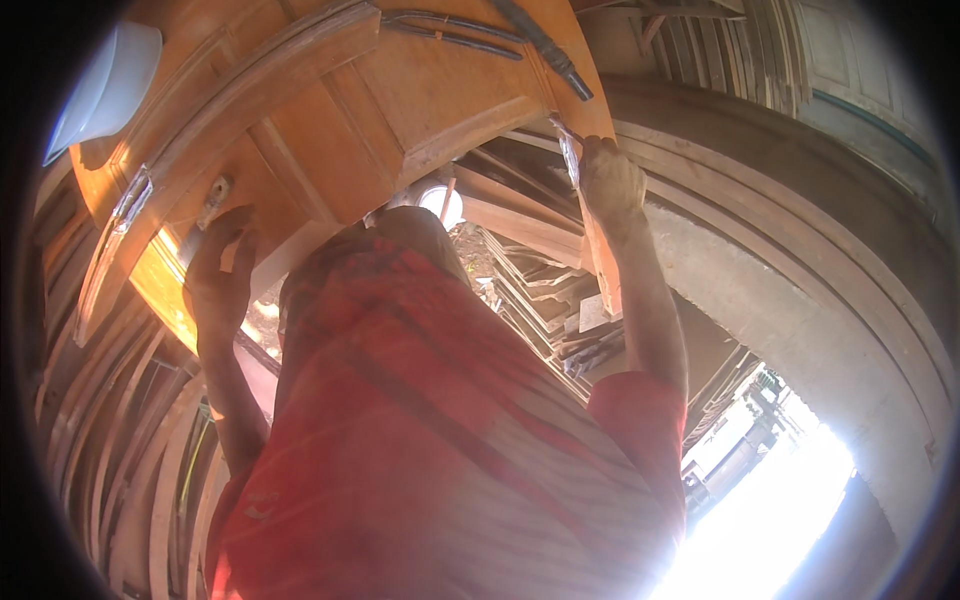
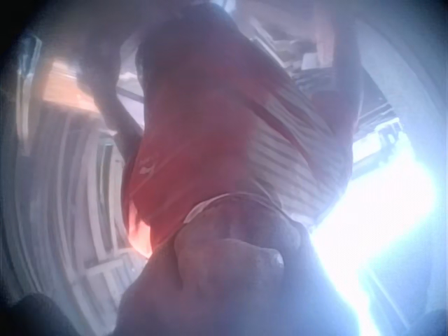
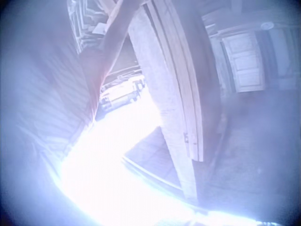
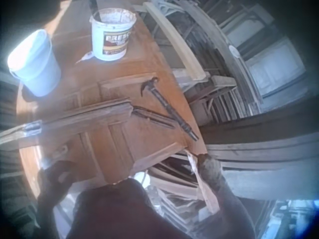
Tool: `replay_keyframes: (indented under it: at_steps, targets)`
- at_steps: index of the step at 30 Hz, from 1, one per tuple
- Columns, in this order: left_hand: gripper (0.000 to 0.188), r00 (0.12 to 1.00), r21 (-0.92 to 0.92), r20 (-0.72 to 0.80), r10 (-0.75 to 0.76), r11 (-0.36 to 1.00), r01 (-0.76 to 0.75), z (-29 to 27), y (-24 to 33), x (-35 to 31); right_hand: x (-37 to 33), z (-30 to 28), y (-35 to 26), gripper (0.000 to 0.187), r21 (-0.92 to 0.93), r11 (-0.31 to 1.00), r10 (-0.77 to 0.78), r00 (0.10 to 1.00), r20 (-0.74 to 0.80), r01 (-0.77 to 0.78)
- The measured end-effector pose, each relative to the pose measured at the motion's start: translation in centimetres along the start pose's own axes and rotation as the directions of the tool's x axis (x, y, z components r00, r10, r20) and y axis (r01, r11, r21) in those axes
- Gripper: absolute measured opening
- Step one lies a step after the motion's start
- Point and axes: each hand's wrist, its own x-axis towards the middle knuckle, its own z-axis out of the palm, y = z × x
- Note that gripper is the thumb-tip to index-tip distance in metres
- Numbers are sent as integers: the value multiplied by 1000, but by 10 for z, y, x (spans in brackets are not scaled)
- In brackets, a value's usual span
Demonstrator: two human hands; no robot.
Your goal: The person applies a white substance from a bucket onto the edges and joints of a wooden door frame using a small scraper and a thin stick, filling in gaps.
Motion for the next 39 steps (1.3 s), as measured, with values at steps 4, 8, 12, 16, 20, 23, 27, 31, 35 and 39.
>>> replay_keyframes:
  at_steps: [4,8,12,16,20,23,27,31,35,39]
  targets:
    - [30,1000,-4,-9,9,1000,-9,4,-1,4,-9,1,4,15,-19,998,54,995,89,-53]
    - [29,1000,-72,-2,9,997,-9,9,-5,7,-9,0,5,15,46,998,47,998,47,-49]
    - [29,1000,-11,-8,0,1000,0,5,3,8,-27,-13,-2,14,45,994,91,989,113,-96]
    - [29,1000,-2,2,-10,1000,10,5,-2,12,-42,-16,1,13,13,999,47,990,131,-49]
    - [30,1000,-93,3,-12,996,12,12,-3,15,-36,5,10,10,53,994,89,993,72,-93]
    - [30,1000,-105,18,-13,994,15,14,-5,18,-30,10,-1,10,106,987,124,992,4,-124]
    - [30,999,-46,28,21,999,-20,8,1,21,-30,12,4,11,71,989,128,990,52,-131]
    - [28,1000,-43,4,9,999,-8,7,-1,22,-28,10,-4,11,78,994,79,997,6,-79]
    - [28,1000,-50,-2,12,999,-12,9,-7,21,-49,34,-1,7,101,984,141,989,32,-144]
    - [28,1000,-88,-13,8,996,-9,11,-14,17,-69,49,-3,10,255,943,217,976,24,-216]
